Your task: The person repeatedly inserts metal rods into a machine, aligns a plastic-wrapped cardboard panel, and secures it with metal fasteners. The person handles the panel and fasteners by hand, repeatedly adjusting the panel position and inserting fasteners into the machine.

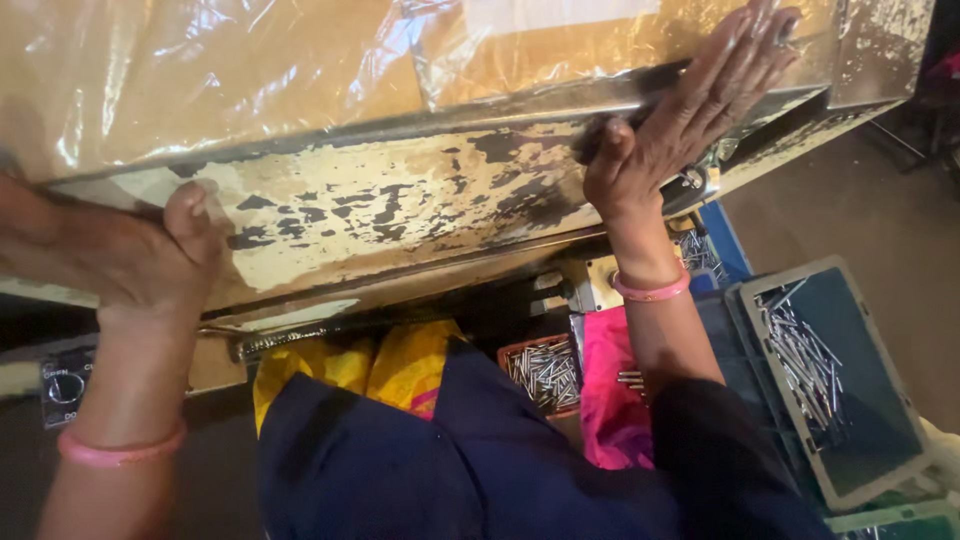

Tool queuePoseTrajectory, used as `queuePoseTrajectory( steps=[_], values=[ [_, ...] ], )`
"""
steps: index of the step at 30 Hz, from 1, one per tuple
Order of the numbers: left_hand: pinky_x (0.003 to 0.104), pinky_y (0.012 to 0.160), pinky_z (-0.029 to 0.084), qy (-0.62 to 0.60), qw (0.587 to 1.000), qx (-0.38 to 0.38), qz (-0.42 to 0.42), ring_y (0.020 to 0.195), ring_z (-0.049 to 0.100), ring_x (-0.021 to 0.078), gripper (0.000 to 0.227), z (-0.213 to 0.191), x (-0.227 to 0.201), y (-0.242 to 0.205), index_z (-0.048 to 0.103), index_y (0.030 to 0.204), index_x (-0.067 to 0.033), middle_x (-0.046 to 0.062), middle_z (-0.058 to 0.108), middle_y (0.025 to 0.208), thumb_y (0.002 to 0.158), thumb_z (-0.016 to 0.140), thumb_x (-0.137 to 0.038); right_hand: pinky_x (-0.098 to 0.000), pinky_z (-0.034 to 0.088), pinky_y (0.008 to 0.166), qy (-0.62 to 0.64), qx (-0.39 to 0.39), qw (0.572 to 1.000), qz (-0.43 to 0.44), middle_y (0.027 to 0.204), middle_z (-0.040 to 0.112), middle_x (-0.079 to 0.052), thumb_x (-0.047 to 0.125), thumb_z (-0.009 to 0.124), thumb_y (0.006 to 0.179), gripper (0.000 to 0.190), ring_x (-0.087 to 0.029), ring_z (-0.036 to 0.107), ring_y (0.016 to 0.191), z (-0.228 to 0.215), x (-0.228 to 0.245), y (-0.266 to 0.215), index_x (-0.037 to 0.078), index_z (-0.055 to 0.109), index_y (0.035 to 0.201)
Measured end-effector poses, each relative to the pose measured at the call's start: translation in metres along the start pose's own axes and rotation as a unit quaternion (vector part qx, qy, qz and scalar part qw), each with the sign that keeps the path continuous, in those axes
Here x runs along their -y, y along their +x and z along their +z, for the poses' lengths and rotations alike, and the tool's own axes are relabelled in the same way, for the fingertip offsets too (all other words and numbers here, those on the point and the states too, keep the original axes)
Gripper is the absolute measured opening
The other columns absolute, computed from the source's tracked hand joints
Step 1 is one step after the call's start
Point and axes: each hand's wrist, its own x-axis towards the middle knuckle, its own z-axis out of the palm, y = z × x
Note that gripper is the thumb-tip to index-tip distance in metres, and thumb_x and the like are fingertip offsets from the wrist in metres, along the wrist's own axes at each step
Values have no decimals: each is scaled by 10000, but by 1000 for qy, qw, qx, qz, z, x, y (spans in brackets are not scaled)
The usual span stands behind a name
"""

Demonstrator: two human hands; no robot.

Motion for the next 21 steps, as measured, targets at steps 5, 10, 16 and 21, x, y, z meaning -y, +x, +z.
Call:
queuePoseTrajectory(
  steps=[5, 10, 16, 21],
  values=[
    [557, 1310, 209, -111, 989, 48, -90, 1482, 305, 544, 775, -3, 0, 4, 141, 1523, 211, 415, 288, 1579, 1141, 353, -428, -440, 59, 1337, -14, 24, 1000, 14, 1750, 140, -3, 699, 170, 981, 871, -213, 103, 1592, -10, 10, 2, 179, 148, 1679],
    [493, 1340, 162, -209, 967, 56, -131, 1545, 203, 490, 856, -36, -16, 26, 41, 1557, 157, 379, 194, 1596, 1125, 355, -512, -407, 63, 1347, -16, 11, 1000, 22, 1751, 140, 36, 698, 142, 965, 866, -176, 102, 1600, -7, 15, 6, 231, 139, 1694],
    [548, 1332, 78, -43, 995, -13, -94, 1553, 72, 530, 915, -68, -49, 33, -58, 1554, 181, 395, 82, 1646, 1170, 385, -522, -395, 77, 1349, -5, 7, 999, 39, 1749, 159, 46, 710, 117, 971, 877, -163, 121, 1597, -7, 21, 5, 237, 142, 1708],
    [550, 1329, 120, -118, 970, -204, -61, 1608, 121, 470, 923, -100, -58, 49, 54, 1606, 81, 323, 112, 1666, 1145, 407, -637, -401, 70, 1354, -11, 4, 1000, 28, 1746, 160, 34, 694, 110, 982, 859, -171, 122, 1598, -8, 21, 6, 219, 156, 1697]
  ],
)
